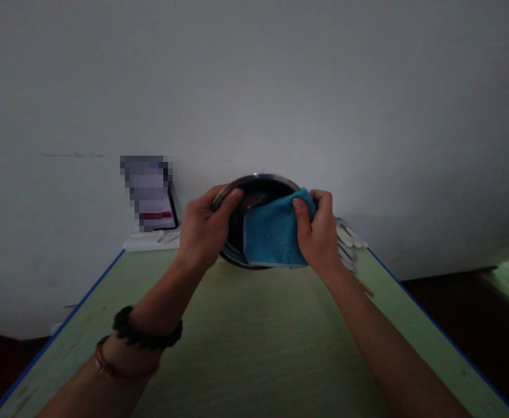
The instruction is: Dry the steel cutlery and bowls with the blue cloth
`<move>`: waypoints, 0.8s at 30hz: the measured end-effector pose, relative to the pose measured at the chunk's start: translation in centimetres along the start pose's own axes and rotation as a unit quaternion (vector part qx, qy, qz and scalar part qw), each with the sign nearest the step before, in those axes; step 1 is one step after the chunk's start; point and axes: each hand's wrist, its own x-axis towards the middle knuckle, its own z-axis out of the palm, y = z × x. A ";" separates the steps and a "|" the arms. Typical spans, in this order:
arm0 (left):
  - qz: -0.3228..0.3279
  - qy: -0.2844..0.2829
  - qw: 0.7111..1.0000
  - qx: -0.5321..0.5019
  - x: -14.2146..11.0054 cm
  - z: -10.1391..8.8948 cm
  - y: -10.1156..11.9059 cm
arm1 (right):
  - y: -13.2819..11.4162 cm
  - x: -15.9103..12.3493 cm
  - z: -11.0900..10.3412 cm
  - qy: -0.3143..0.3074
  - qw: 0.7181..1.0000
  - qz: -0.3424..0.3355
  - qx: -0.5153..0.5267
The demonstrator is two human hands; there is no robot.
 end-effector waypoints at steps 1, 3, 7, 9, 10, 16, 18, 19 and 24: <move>-0.024 0.039 0.998 -0.050 -0.2 0.5 -0.4 | 0.2 -0.3 0.6 0.021 0.999 0.036 0.022; -0.073 0.088 0.984 -0.135 -0.5 1.6 -1.2 | 0.6 -0.9 1.6 0.033 0.992 0.111 0.051; -0.116 0.062 0.980 -0.152 -0.6 2.1 -1.9 | 1.5 -0.8 1.6 -0.034 0.984 0.174 0.036; -0.095 0.023 0.993 -0.073 0.0 1.2 -1.5 | 1.5 -0.2 0.4 -0.091 0.988 0.127 0.015; -0.073 -0.001 0.997 -0.030 0.3 0.5 -1.2 | 1.4 0.2 -0.4 -0.129 0.988 0.086 0.007; 0.044 -0.318 0.945 0.067 0.1 -1.7 1.2 | -0.7 1.7 -4.0 -0.310 0.947 -0.078 -0.034; 0.042 -0.291 0.955 0.035 -0.3 -1.4 1.5 | -0.9 1.7 -3.9 -0.245 0.965 -0.085 -0.041; 0.041 -0.260 0.965 0.011 -0.5 -1.1 1.6 | -0.9 1.6 -3.6 -0.196 0.976 -0.086 -0.043; 0.030 -0.057 0.993 -0.103 -0.7 0.2 1.3 | -0.8 0.4 -1.3 0.027 0.999 -0.009 -0.020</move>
